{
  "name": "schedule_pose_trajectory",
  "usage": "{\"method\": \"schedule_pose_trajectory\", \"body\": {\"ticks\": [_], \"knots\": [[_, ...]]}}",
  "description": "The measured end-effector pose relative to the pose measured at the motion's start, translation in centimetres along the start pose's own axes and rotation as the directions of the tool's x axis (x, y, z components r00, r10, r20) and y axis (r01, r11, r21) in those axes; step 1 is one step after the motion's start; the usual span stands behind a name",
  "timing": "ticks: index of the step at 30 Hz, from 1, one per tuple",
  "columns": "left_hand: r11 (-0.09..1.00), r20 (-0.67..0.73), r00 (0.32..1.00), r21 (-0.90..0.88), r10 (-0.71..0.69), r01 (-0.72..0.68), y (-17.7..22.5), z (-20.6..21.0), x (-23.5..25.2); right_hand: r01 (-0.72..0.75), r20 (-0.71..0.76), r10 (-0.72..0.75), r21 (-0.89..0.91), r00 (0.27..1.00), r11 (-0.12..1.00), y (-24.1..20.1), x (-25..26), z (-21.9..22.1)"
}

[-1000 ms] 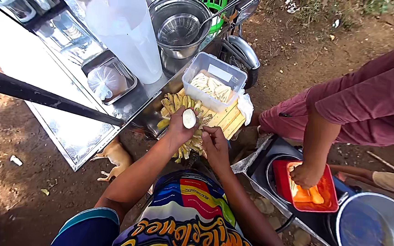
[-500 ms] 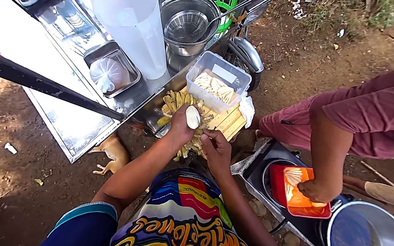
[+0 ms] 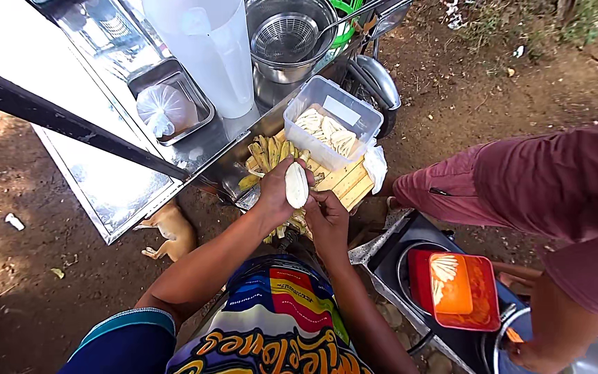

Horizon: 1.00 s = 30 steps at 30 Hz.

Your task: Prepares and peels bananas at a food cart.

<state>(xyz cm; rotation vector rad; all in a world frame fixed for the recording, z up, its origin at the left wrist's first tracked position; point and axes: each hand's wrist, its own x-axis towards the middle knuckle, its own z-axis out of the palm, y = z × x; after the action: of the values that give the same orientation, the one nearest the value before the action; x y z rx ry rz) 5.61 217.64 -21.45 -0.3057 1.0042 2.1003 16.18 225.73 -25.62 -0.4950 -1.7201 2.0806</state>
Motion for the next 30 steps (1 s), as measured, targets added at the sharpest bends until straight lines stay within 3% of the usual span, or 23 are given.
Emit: {"method": "schedule_pose_trajectory", "body": {"ticks": [8, 18, 30], "knots": [[0.999, 0.054, 0.997, 0.001, 0.052, -0.052, -0.6, -0.1, -0.2, -0.044, -0.028, 0.044, -0.007, 0.999, 0.999, 0.8, 0.7, 0.2], [0.988, -0.175, 0.985, -0.155, -0.010, -0.017, 0.5, 0.5, 1.3, 0.124, 0.067, -0.125, 0.011, 0.990, 0.992, -1.5, -2.3, -0.4], [0.986, -0.164, 0.986, -0.162, 0.008, -0.035, 0.7, 0.9, 1.2, 0.103, 0.062, -0.102, -0.016, 0.993, 0.995, -1.0, -2.1, -0.5]]}}
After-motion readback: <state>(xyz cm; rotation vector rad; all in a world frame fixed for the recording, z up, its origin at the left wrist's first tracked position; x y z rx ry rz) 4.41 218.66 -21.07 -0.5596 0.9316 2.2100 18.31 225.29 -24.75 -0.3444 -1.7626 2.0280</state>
